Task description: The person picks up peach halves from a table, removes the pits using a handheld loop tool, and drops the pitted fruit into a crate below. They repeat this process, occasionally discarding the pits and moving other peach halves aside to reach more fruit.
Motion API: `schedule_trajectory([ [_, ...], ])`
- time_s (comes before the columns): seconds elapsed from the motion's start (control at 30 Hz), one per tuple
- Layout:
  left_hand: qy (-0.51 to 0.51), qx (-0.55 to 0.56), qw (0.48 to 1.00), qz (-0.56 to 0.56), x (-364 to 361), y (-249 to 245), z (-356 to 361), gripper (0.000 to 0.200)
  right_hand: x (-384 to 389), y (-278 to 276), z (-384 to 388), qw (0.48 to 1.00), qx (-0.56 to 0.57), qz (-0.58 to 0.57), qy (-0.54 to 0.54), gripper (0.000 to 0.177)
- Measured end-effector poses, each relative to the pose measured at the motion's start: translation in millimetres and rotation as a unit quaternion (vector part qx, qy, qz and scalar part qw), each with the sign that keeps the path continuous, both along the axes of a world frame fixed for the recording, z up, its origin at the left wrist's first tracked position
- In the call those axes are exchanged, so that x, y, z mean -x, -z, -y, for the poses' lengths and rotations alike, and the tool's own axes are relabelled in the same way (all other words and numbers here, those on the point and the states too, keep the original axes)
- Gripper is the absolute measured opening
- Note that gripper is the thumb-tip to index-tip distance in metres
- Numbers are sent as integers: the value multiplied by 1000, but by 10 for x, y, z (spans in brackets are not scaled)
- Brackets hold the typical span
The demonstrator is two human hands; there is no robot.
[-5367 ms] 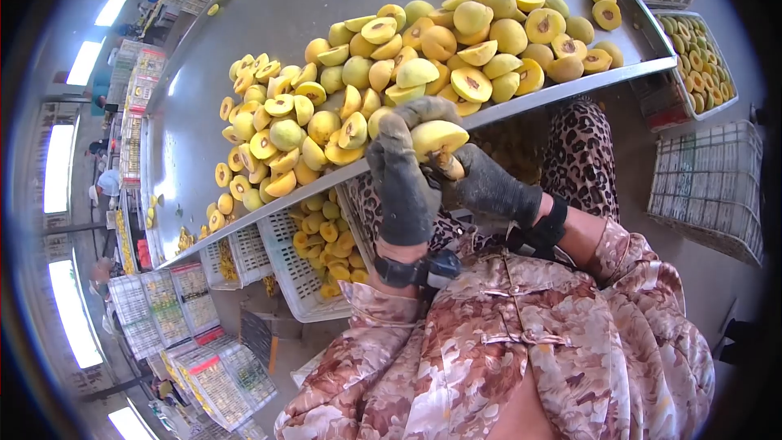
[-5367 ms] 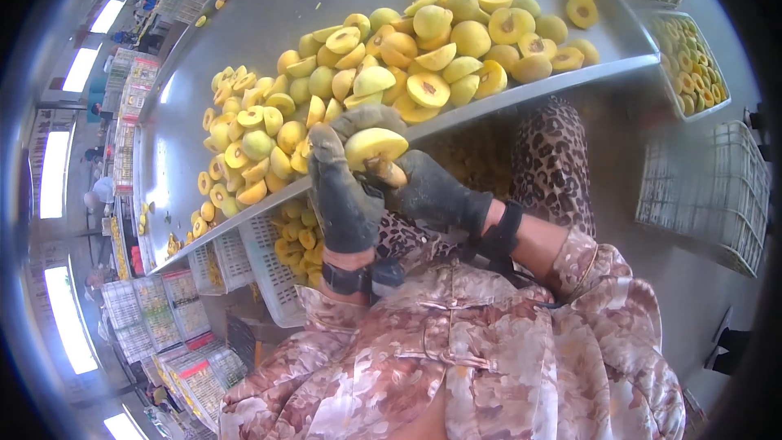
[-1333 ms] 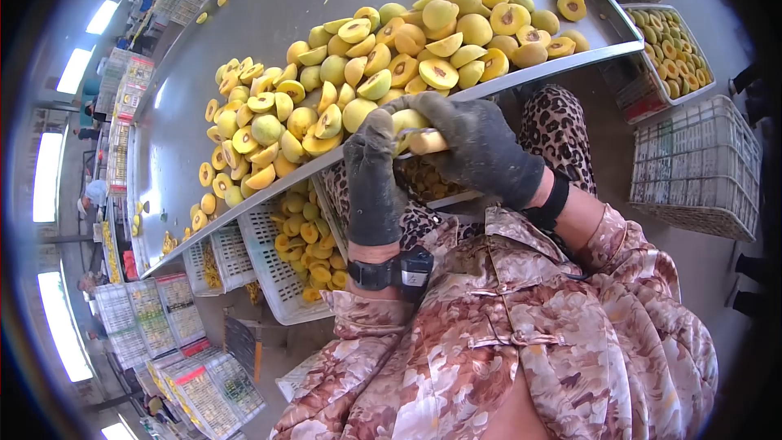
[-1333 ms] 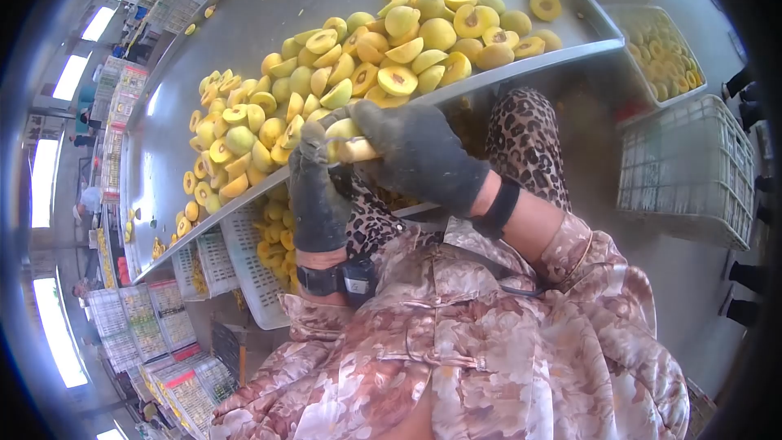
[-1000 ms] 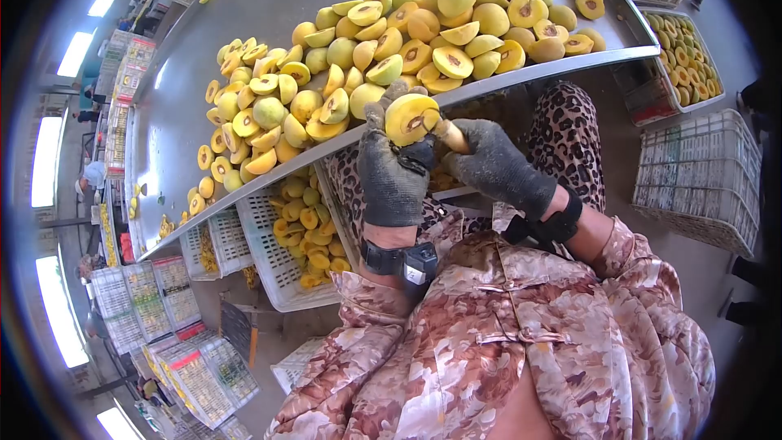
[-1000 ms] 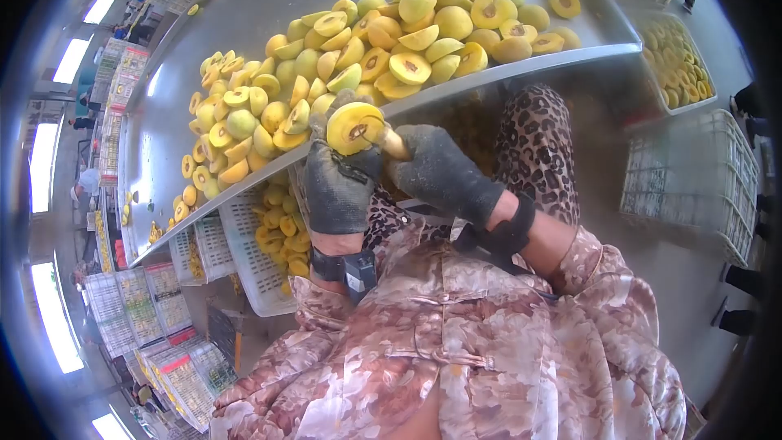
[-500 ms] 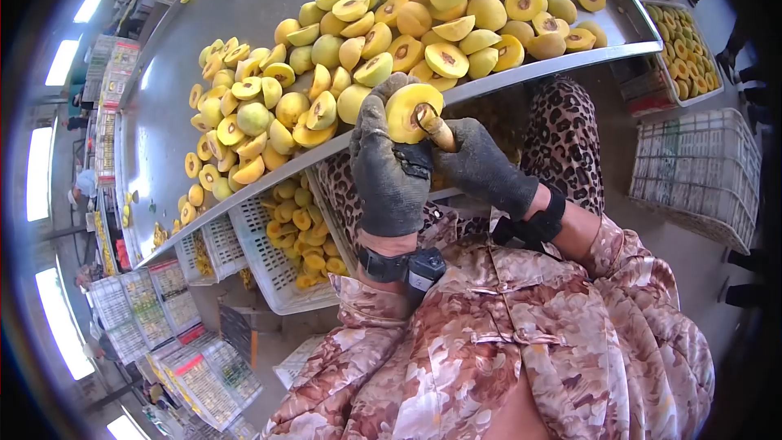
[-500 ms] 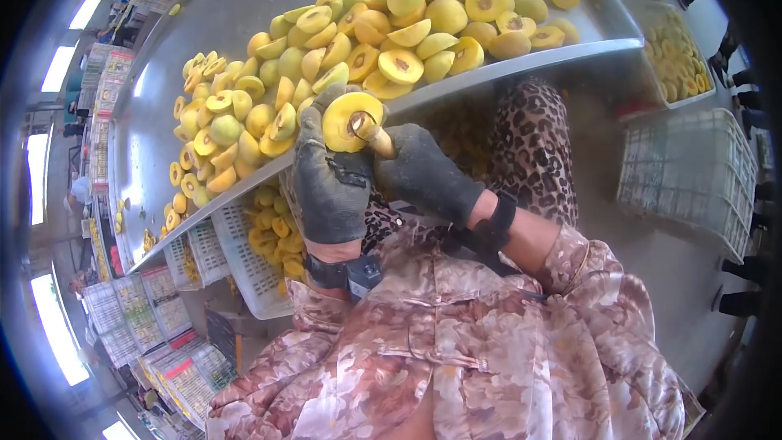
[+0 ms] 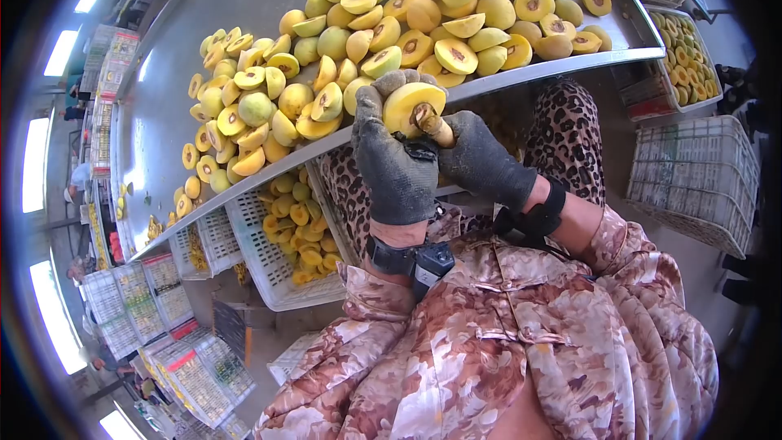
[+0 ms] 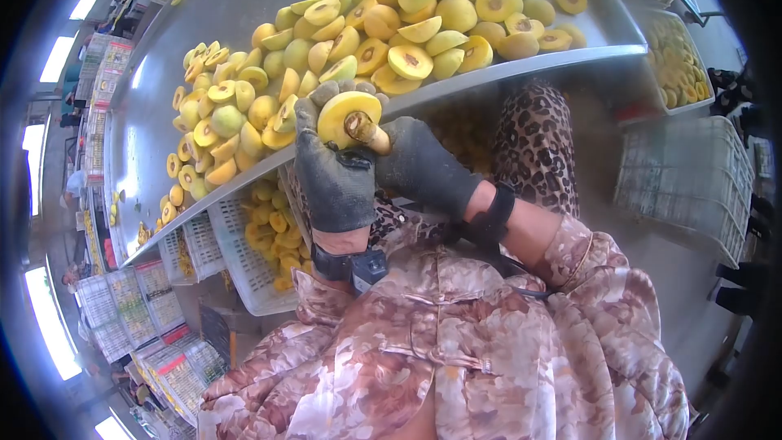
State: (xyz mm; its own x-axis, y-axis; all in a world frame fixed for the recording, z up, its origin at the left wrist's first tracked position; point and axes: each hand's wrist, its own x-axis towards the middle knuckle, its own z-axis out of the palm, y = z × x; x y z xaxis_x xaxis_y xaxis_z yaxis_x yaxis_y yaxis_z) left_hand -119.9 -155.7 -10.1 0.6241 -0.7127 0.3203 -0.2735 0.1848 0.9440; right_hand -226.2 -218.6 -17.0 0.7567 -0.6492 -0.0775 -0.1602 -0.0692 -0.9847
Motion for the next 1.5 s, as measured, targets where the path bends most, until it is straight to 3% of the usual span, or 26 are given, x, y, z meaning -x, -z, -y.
schedule_trajectory([
  [0.03, 4, 5, 1000, 15, -18, -4, 7, 34, -2, 17, 32, 1000, 13, -16, -17, 26],
  [0.1, 42, 34, 996, -77, 14, -79, -2, 34, 49, 15, 37, 996, 75, -37, -8, 29],
  [0.13, 73, 59, 979, -179, 47, -147, -22, 34, 79, -12, 21, 991, 126, -40, 16, 30],
  [0.17, 76, 60, 976, -194, 48, -153, -32, 31, 74, -55, 4, 983, 178, -41, 36, 31],
  [0.23, 79, 62, 969, -224, 48, -168, -48, 25, 29, -173, -101, 986, 148, 33, 68, 31],
  [0.3, 39, -1, 999, 2, 25, -138, -54, 22, 26, -190, -105, 981, 167, 69, 76, 32],
  [0.37, 69, 34, 988, -132, 14, -97, -36, 21, 15, -102, -65, 969, 230, 69, 51, 39],
  [0.47, 74, 83, 962, -251, -4, -81, -41, 26, -2, -54, -114, 993, 99, 42, 44, 27],
  [0.63, 82, 140, 870, -465, 6, -219, -52, 48, -66, -56, -236, 985, 95, 100, 100, 27],
  [0.73, 76, 94, 936, -332, 6, -169, -63, 46, -60, -70, -224, 987, 92, 87, 99, 28],
  [0.87, 42, 102, 946, -303, 58, -202, -38, 45, -41, -31, -157, 993, 67, 80, 60, 27],
  [0.97, 25, 93, 952, -289, 87, -326, -66, 44, 0, -118, -111, 997, 63, -5, 35, 27],
  [1.1, 11, 107, 939, -328, 243, -529, -45, 35, 90, -112, -58, 991, 120, 55, 30, 23],
  [1.17, -3, 62, 988, -143, 263, -572, -66, 37, 83, -75, -90, 992, 93, 77, 24, 21],
  [1.23, -8, 70, 985, -155, 259, -523, -81, 40, 158, -191, -126, 994, -44, 80, -56, 24],
  [1.3, -2, 34, 977, -211, 270, -576, -107, 43, 210, -162, -113, 990, -83, 63, -98, 25],
  [1.33, 23, 63, 964, -257, 281, -596, -133, 40, 177, -170, -166, 987, -45, 141, -64, 25],
  [1.37, 48, 91, 948, -303, 293, -610, -122, 36, 213, -251, -115, 993, 62, 72, -71, 28],
  [1.43, 40, 106, 954, -276, 366, -665, -111, 42, 232, -241, -66, 996, 65, -10, -67, 32],
  [1.5, 12, 109, 958, -266, 390, -727, -125, 41, 183, -213, -55, 980, -37, 135, -139, 37],
])
